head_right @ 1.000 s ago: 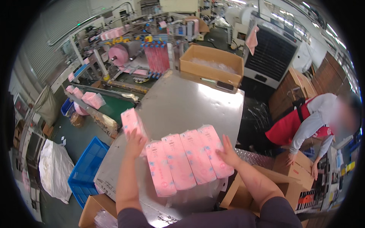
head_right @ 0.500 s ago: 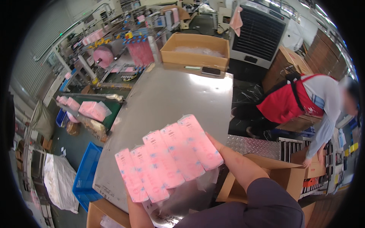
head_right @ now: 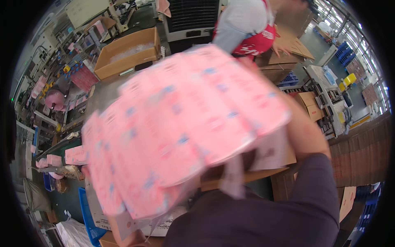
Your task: The person picks up bundles of pink-wrapped items from a table and stacks them into cardboard boxes, then pushes the filled boxes onto a motorized conveyor belt.
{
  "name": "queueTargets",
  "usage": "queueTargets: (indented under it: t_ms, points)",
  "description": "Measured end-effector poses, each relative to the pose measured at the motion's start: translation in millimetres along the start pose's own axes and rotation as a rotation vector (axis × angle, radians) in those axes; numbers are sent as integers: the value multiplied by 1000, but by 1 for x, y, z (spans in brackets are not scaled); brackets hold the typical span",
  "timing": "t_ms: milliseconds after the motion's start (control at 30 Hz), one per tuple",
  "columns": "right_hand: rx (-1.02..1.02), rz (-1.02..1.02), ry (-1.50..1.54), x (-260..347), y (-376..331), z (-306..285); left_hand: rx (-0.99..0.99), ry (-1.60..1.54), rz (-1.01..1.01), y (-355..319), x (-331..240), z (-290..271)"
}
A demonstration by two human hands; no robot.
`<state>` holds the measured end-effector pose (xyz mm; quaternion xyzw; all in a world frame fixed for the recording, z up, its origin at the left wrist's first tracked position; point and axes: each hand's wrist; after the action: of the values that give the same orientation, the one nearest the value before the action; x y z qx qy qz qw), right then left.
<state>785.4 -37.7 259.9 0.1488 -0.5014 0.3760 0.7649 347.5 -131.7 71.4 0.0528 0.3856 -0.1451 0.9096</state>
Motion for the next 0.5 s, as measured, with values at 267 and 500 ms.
queueTargets:
  t_ms: [267,500]
  points:
    - [-291,326,-51,11,-261,-66,555,-539,-743,84,184,128]
    - [-319,829,-147,-233,-266,-291,571,889,-815,144,223,76]
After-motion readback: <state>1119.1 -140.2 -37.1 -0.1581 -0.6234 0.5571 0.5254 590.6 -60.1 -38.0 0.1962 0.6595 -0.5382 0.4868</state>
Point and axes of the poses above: each hand's wrist, its own y-axis towards the middle knuckle, its own z-axis out of the palm, x = y × z, and after that the axes turned 13 degrees about x, right-handed
